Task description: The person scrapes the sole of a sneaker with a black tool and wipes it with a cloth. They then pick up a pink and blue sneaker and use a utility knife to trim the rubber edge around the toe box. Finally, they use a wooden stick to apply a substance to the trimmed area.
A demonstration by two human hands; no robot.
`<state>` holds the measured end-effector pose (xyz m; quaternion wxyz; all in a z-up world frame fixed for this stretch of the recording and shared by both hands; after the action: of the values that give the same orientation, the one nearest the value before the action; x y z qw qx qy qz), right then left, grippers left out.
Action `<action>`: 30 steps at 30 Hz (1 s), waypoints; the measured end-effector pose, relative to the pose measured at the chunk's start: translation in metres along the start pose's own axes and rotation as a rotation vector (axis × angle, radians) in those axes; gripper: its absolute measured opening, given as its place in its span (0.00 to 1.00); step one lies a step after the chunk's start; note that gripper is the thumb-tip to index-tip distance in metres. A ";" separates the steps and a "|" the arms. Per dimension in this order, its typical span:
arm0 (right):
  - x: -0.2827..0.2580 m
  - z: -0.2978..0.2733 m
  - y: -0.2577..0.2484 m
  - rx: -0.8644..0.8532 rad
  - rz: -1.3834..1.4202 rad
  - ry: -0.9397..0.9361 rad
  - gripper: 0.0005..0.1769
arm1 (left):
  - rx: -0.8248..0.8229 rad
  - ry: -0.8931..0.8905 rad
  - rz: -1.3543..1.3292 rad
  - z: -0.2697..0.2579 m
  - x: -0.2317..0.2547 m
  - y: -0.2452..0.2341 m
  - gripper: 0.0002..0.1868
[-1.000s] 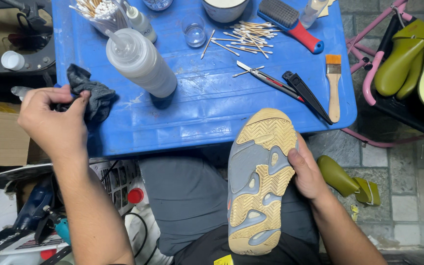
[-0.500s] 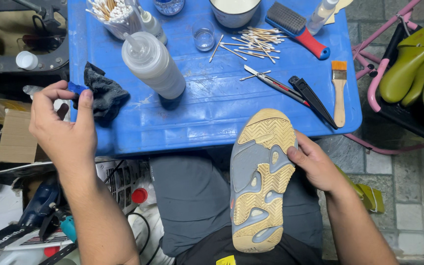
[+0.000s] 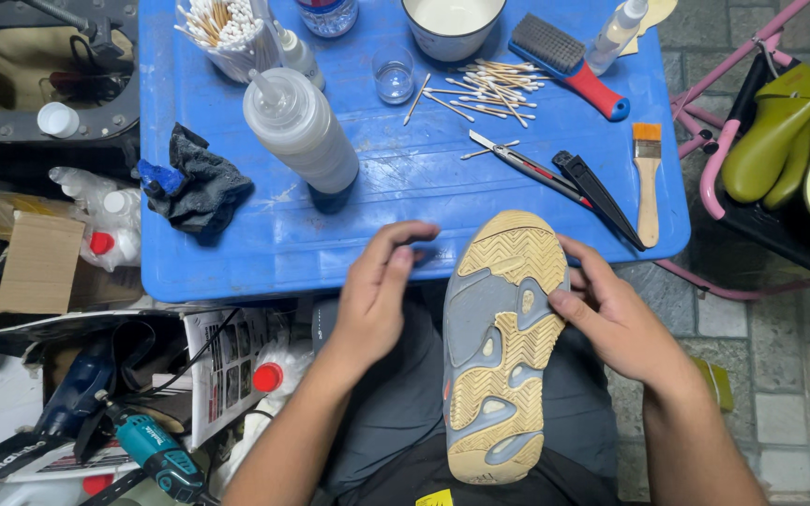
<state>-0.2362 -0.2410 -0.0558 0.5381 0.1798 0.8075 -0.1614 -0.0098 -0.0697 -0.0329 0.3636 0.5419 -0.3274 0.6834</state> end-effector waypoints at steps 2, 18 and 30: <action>-0.010 -0.006 0.010 0.011 -0.007 -0.015 0.47 | -0.134 -0.058 -0.144 0.012 -0.016 0.015 0.26; -0.028 -0.015 0.044 0.155 -0.184 -0.182 0.57 | -0.349 -0.317 -0.596 0.038 -0.036 0.047 0.34; -0.018 -0.086 -0.011 0.514 -0.079 -0.471 0.40 | -0.472 -0.531 -0.771 0.060 -0.026 0.044 0.15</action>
<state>-0.3047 -0.2140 -0.0069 0.6402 0.2358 0.6004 -0.4172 -0.0136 -0.1465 -0.0488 0.6055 0.6809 -0.3302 0.2463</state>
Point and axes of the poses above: each hand's wrist, its own z-axis towards the middle knuckle, its own y-axis out of the palm, x = y × z, the point moved 2 cm from there along z, towards the middle knuckle, and after that the axes turned 3 degrees about y, right-handed, at the moved point
